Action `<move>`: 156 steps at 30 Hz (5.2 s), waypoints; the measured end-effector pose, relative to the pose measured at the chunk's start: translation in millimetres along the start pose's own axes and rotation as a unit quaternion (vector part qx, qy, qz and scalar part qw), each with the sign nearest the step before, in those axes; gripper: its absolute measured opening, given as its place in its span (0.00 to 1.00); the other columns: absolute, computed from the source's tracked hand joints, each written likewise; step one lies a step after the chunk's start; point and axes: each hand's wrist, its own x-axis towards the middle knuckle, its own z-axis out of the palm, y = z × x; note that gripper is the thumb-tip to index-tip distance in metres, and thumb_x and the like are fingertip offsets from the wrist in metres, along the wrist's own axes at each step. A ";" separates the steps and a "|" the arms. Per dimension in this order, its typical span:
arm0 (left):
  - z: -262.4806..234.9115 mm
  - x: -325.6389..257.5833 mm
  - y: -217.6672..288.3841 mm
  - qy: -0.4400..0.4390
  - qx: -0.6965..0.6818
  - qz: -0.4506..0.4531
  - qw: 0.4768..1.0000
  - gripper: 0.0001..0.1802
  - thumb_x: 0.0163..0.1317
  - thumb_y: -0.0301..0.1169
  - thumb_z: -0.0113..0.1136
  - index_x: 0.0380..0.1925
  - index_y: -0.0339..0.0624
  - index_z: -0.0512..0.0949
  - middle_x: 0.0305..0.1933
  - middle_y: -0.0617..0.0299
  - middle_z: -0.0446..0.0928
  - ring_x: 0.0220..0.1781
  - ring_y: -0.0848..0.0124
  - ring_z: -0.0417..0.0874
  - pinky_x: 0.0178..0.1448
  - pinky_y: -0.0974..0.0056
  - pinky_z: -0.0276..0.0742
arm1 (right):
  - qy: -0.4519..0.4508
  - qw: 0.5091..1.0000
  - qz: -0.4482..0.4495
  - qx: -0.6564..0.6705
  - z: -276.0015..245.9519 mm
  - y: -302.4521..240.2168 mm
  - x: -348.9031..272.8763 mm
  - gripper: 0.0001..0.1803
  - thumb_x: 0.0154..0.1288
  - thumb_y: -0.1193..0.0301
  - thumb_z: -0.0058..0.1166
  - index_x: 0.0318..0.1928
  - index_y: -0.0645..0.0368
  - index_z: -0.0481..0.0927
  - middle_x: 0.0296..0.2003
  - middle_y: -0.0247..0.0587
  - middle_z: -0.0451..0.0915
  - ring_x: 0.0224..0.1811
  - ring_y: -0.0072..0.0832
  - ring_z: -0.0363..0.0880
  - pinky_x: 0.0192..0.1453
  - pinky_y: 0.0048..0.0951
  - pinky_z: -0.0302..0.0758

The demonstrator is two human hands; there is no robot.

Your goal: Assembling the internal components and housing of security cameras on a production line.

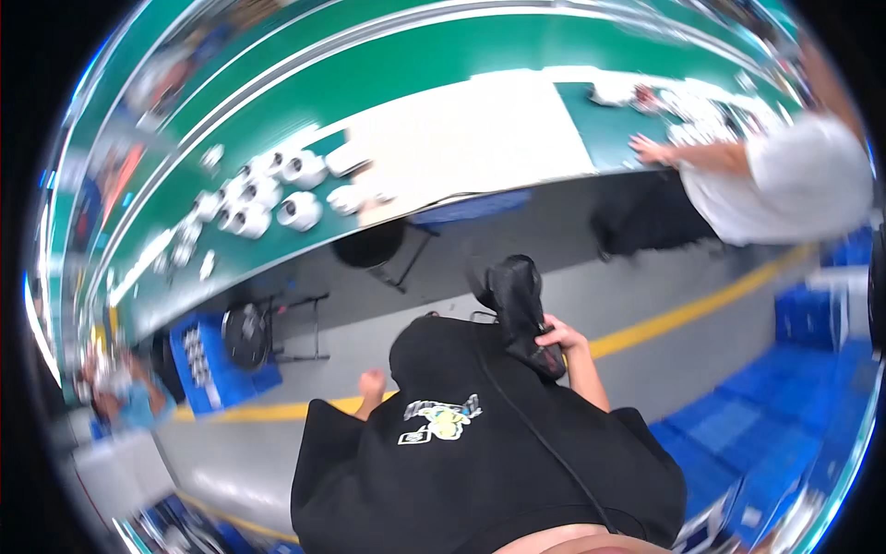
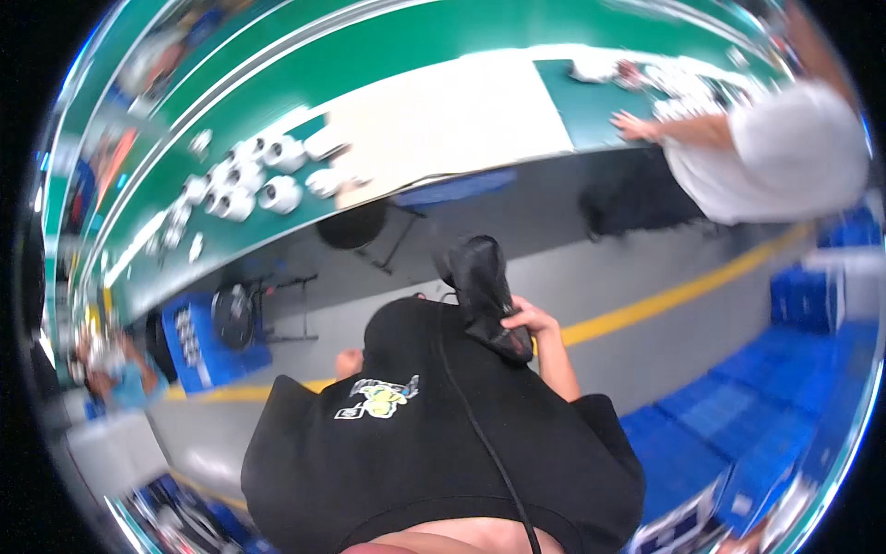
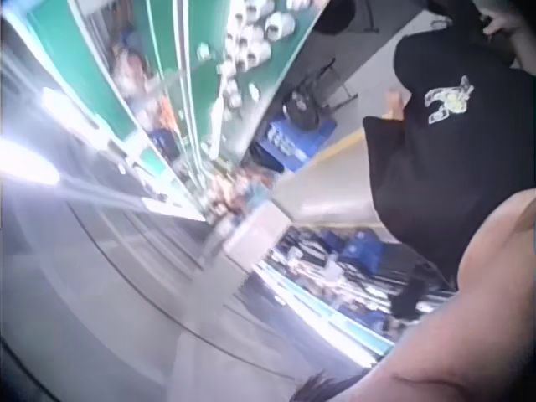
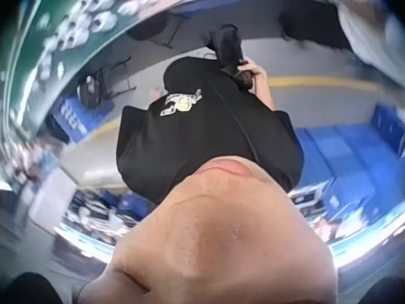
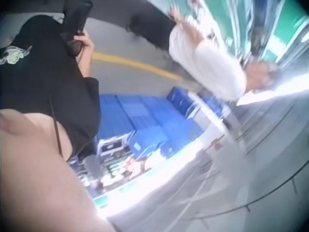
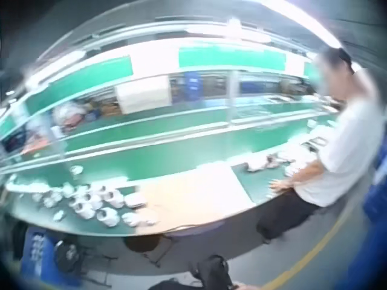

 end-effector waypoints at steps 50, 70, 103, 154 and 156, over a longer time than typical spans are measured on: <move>-457.2 284.3 -150.6 0.151 -0.219 0.079 0.961 0.23 0.58 0.28 0.61 0.55 0.39 0.71 0.47 0.53 0.78 0.45 0.67 0.79 0.52 0.64 0.74 | -0.024 0.897 0.085 -0.433 504.7 56.8 630.6 0.31 0.41 0.65 0.62 0.50 0.64 0.76 0.46 0.54 0.79 0.51 0.42 0.77 0.56 0.36 0.71; -584.6 445.7 -331.7 0.345 -0.134 0.234 0.899 0.21 0.54 0.31 0.62 0.49 0.38 0.73 0.44 0.54 0.75 0.48 0.57 0.75 0.54 0.55 0.70 | 0.246 0.815 -0.008 -0.525 563.5 64.0 688.4 0.25 0.45 0.72 0.62 0.47 0.65 0.75 0.40 0.46 0.81 0.43 0.32 0.79 0.50 0.31 0.73; -797.1 676.3 -91.4 0.375 -0.095 0.501 0.774 0.30 0.52 0.34 0.66 0.57 0.45 0.70 0.54 0.54 0.72 0.56 0.60 0.73 0.54 0.59 0.71 | 0.495 0.527 -0.389 -0.570 625.3 124.1 672.6 0.27 0.48 0.77 0.61 0.52 0.64 0.71 0.58 0.51 0.66 0.61 0.48 0.64 0.65 0.42 0.62; -752.1 597.9 -250.5 0.238 0.274 0.291 0.885 0.39 0.38 0.48 0.71 0.54 0.51 0.71 0.50 0.58 0.77 0.57 0.63 0.73 0.61 0.50 0.61 | -0.048 0.925 -0.375 0.036 673.8 81.0 758.3 0.49 0.50 0.55 0.59 0.68 0.61 0.53 0.63 0.45 0.63 0.65 0.36 0.64 0.67 0.40 0.63; -745.5 603.2 -249.0 0.228 0.287 0.292 0.883 0.40 0.39 0.49 0.71 0.55 0.51 0.70 0.50 0.59 0.77 0.58 0.62 0.73 0.62 0.47 0.61 | -0.026 0.924 -0.378 0.046 670.1 92.4 753.4 0.47 0.57 0.49 0.47 0.71 0.59 0.47 0.69 0.42 0.56 0.69 0.38 0.58 0.72 0.43 0.56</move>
